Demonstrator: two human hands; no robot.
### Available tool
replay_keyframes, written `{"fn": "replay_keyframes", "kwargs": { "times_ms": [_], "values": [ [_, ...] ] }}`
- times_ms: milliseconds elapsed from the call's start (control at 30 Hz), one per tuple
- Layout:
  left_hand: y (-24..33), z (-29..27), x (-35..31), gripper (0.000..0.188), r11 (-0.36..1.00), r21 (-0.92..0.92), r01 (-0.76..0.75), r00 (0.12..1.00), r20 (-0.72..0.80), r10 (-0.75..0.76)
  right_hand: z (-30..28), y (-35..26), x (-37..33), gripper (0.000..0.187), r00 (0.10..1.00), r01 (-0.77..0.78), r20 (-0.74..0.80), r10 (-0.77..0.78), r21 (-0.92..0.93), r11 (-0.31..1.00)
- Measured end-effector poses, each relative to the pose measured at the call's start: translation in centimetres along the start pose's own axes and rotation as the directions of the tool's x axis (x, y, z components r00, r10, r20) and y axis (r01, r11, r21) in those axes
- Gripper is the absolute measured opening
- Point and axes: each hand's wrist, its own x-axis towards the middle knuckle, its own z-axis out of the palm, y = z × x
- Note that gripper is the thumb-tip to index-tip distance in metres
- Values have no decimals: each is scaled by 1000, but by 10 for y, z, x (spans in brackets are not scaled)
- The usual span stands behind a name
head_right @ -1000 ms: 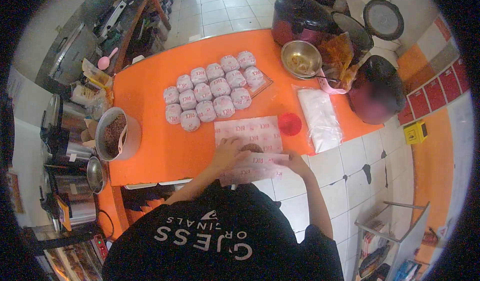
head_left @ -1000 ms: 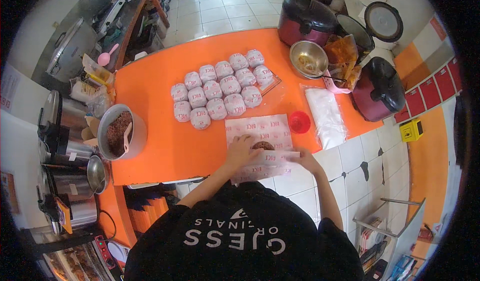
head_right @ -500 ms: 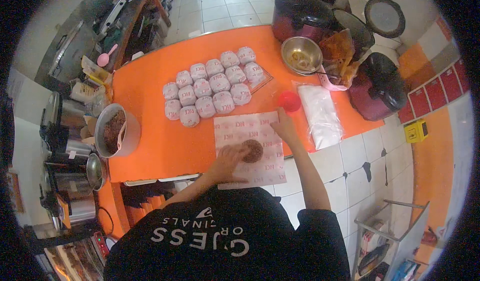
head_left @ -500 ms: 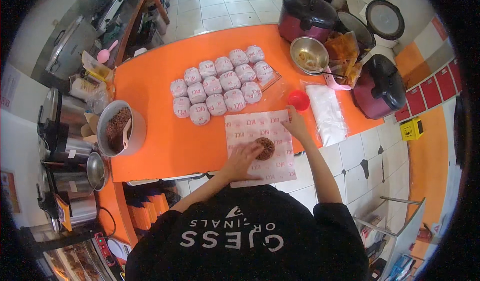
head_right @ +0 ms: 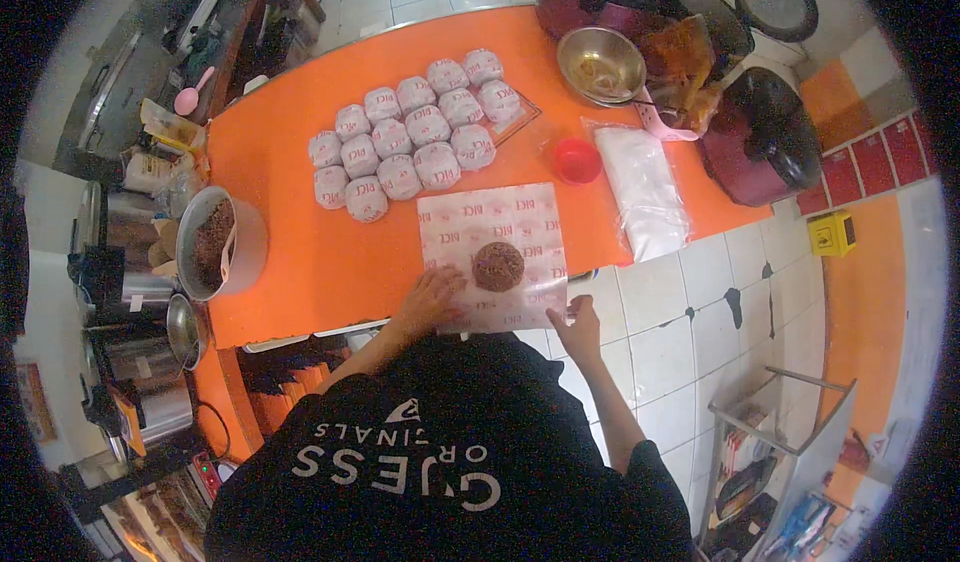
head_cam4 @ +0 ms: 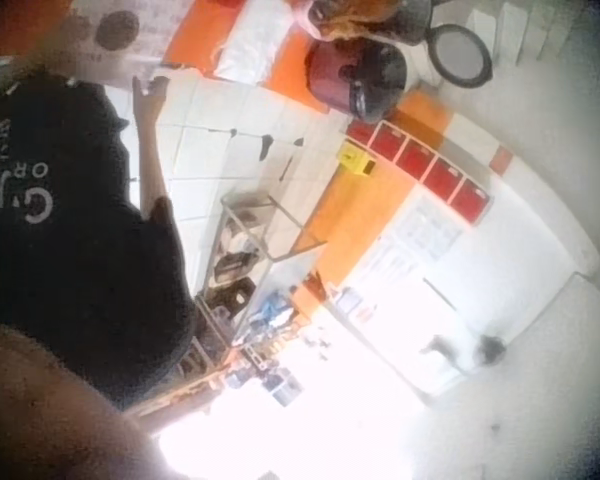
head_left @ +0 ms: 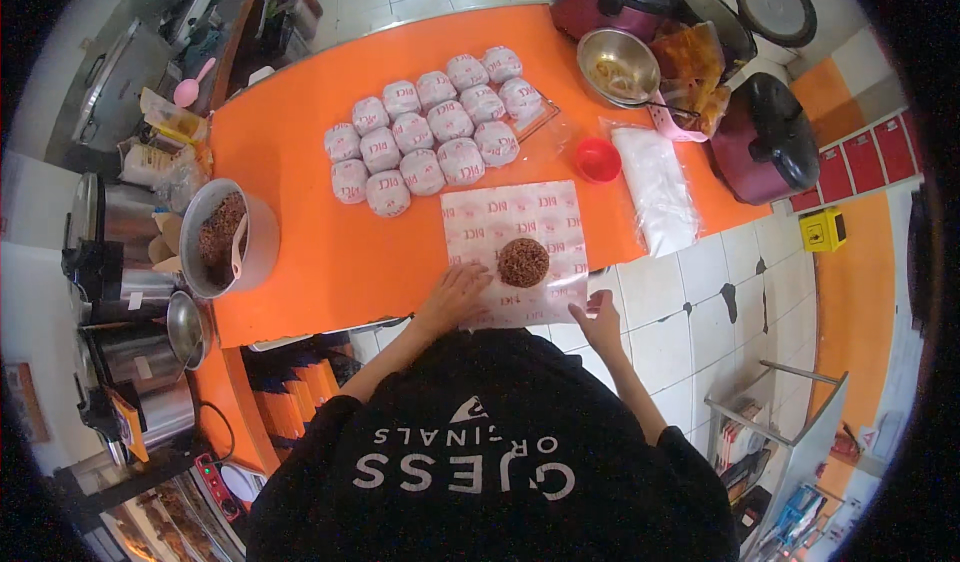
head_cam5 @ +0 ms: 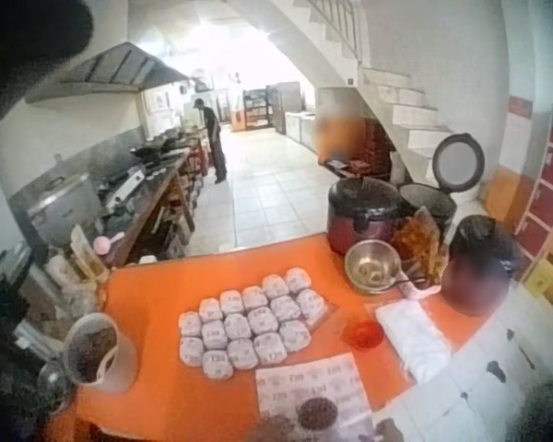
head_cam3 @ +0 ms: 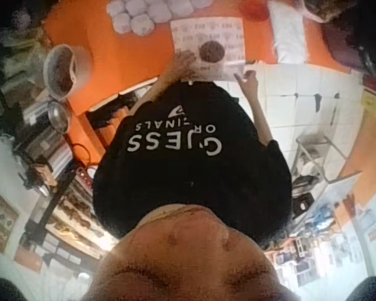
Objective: The person scoops rice from a pot into a small cup using a spatula, empties the shaped rice onto wrapping paper sheets, and wraps the rice portions into packets by hand.
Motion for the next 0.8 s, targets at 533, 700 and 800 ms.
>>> {"fn": "replay_keyframes", "kwargs": {
  "times_ms": [533, 700, 800],
  "values": [
    [43, -32, 8, 49, 995, -55, -83, 994, -79, 79, -65, -80, 29, 22, 880, -466, 453, 139, 774, 428],
    [20, -43, 31, 32, 940, -250, 233, 951, -143, -274, -55, -86, 70, 25, 867, -497, 487, 104, 859, 122],
    [2, -41, 40, 23, 468, -759, 453, 772, 71, -632, -50, -70, 74, 36, 909, -409, 410, 81, 831, 376]
  ]
}}
